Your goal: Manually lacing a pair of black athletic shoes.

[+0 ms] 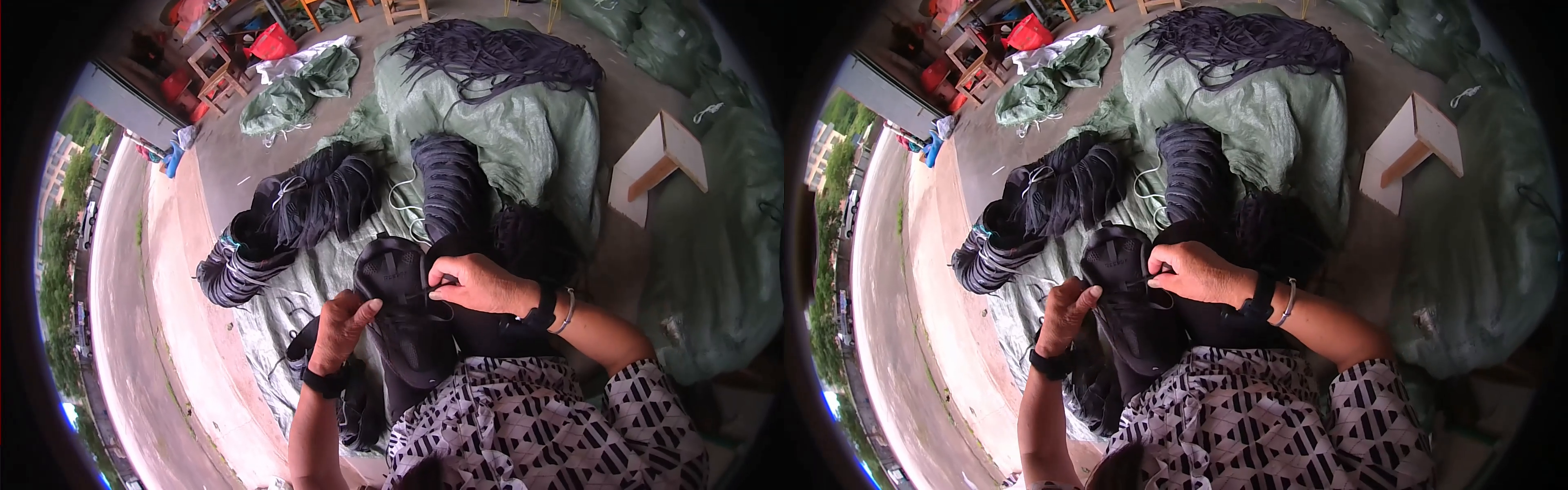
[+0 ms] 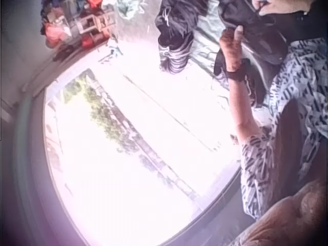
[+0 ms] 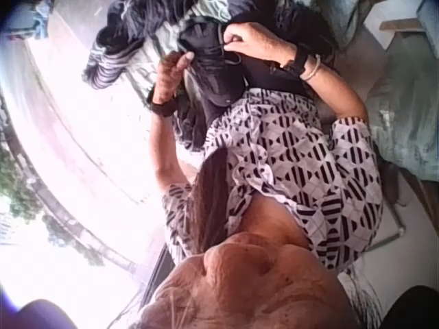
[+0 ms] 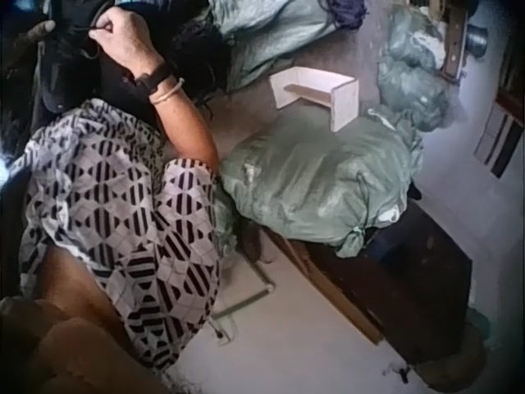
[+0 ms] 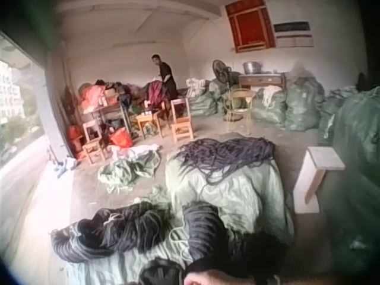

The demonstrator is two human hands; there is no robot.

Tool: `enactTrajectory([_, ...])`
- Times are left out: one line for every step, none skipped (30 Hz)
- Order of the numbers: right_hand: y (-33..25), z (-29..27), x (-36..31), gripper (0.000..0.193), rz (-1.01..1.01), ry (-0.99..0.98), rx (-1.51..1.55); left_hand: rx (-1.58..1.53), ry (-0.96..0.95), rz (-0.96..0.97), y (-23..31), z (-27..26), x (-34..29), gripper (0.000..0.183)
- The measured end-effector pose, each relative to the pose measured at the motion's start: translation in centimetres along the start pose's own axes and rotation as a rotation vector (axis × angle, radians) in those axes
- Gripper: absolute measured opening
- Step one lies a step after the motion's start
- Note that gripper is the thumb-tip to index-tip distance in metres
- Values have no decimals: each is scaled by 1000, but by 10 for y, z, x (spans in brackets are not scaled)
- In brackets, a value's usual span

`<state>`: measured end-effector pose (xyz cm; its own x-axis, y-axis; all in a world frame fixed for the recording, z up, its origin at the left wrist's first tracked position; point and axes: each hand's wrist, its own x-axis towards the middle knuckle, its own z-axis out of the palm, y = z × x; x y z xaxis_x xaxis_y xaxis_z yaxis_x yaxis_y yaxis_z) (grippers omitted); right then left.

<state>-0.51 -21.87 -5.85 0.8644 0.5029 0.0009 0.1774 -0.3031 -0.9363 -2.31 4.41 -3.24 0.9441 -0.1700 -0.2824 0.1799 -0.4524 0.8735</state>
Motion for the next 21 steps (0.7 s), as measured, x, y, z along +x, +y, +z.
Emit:
enactTrajectory([3,-1,4,16,-2,-2,-12,-59,-32,22,-4,-3,2,34])
enactTrajectory([5,-4,7,16,-20,-13,-17,-56,-75,-9,-7,-6,5,32])
enactTrajectory([8,-5,9,17,14,-38,14,-98,-73,39,-11,-7,6,32])
enactTrajectory([10,-9,11,19,47,-64,48,-206,-115,7,-14,-7,6,30])
enactTrajectory([13,-14,12,19,20,-88,63,-296,-156,-34,-17,-7,6,28])
enactTrajectory([16,-19,11,20,31,-50,75,-316,-153,-27,-20,-6,5,28])
enactTrajectory([20,-30,10,17,87,-30,86,-327,-147,0,-23,-4,3,24])
enactTrajectory([25,-40,7,15,123,-21,113,-330,-145,31,-26,-1,1,21])
enactTrajectory([30,-52,2,14,153,28,156,-349,-128,29,-29,3,-2,21])
enactTrajectory([36,-62,-3,14,239,72,183,-355,-43,50,-32,8,-6,20])
enactTrajectory([40,-71,-10,13,271,95,187,-345,32,52,-35,12,-11,22])
enactTrajectory([44,-79,-14,13,390,143,150,-375,62,71,-38,16,-15,22])
enactTrajectory([47,-78,-18,13,436,158,107,-311,167,107,-41,20,-20,25])
enactTrajectory([47,-77,-21,9,409,111,188,-240,271,146,-44,23,-23,29])
enactTrajectory([45,-73,-22,10,324,159,188,-176,310,201,-48,27,-27,29])
enactTrajectory([41,-66,-24,12,367,208,155,-186,316,189,-51,29,-30,29])
enactTrajectory([34,-59,-22,16,183,351,142,-203,304,154,-54,28,-31,28])
enactTrajectory([26,-50,-19,16,84,455,150,-198,266,77,-55,28,-31,27])
enactTrajectory([15,-43,-20,16,68,347,180,-249,215,-1,-56,24,-32,27])
enactTrajectory([5,-35,-21,16,24,263,224,-268,239,54,-57,22,-32,27])
enactTrajectory([-5,-22,-22,16,49,109,231,-130,234,41,-56,21,-32,26])
